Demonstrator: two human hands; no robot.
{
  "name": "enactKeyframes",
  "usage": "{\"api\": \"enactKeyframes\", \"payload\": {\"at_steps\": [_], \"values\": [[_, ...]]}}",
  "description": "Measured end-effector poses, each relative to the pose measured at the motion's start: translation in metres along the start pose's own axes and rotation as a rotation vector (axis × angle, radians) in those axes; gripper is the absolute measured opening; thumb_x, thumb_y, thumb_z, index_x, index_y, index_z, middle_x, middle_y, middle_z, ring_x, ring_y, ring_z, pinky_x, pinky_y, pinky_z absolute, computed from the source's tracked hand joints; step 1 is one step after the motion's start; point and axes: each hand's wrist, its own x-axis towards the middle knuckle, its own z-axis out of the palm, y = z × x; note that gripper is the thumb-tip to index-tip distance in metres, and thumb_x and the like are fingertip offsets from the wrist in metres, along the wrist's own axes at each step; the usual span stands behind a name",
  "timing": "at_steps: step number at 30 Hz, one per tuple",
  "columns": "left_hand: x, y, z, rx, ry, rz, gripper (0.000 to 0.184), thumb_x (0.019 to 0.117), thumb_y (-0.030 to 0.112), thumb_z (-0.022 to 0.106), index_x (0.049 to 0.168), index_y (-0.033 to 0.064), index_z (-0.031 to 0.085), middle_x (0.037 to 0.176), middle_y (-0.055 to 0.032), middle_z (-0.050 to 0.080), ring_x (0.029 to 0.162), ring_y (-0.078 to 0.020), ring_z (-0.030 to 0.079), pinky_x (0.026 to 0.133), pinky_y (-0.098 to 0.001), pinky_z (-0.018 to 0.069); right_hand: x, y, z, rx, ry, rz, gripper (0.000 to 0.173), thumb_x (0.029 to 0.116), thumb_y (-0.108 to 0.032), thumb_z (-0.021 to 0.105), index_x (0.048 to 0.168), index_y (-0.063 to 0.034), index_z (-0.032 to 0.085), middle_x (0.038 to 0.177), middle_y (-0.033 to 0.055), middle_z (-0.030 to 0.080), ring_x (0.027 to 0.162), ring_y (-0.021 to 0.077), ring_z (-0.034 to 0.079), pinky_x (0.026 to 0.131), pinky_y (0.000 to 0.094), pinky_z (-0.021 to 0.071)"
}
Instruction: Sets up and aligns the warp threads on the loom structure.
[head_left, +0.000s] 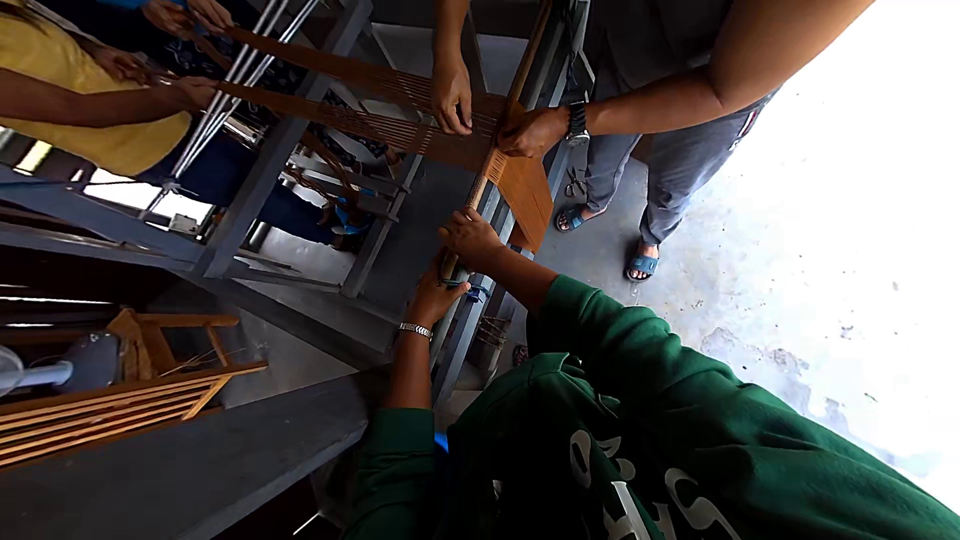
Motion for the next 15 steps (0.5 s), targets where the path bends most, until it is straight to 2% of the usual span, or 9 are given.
{"api": "enactKeyframes", "payload": {"at_steps": [5,7,10,15], "values": [[-0.0012,0.0034,-0.0048,0.003,-0.024,-0.017,0.094,0.0877,0.041,0.084,0.162,0.0315,0.028,0.133,-0.0202,0.065,0.119,-0.0379,0.065,0.101,-0.0622,0.0504,0.0007,0.0014,-0.0022,-0.039,-0.011,-0.024,0.067,0.0639,-0.004,0.091,0.124,-0.0072,0.061,0.122,0.0133,0.068,0.124,0.0348,0.058,0.118,0.0558,0.031],[-0.0011,0.0026,-0.0048,-0.005,-0.02,0.006,0.092,0.0878,0.04,0.084,0.161,0.0302,0.029,0.132,-0.0191,0.066,0.118,-0.036,0.066,0.101,-0.0609,0.0512,0.0005,0.0016,-0.0017,-0.045,-0.002,-0.026,0.066,0.0656,-0.003,0.09,0.125,-0.0073,0.062,0.123,0.0129,0.068,0.124,0.0342,0.058,0.118,0.0552,0.0319],[-0.0013,0.0005,-0.0053,-0.033,-0.016,0.04,0.091,0.0875,0.039,0.084,0.161,0.0279,0.031,0.132,-0.0189,0.066,0.119,-0.035,0.066,0.102,-0.06,0.051,0.0006,0.0008,-0.004,-0.073,-0.028,-0.024,0.081,0.0549,-0.016,0.098,0.126,-0.0093,0.061,0.124,0.0118,0.068,0.124,0.0335,0.058,0.116,0.0552,0.0326],[-0.0042,0.0029,-0.0069,-0.049,-0.017,0.041,0.095,0.0867,0.055,0.079,0.163,0.0292,0.028,0.129,-0.0192,0.068,0.116,-0.036,0.067,0.101,-0.061,0.0516,0.0001,-0.001,-0.0083,-0.09,-0.057,-0.017,0.076,0.0591,-0.009,0.094,0.127,-0.0084,0.061,0.124,0.0129,0.067,0.125,0.0347,0.057,0.117,0.0568,0.0323]]}}
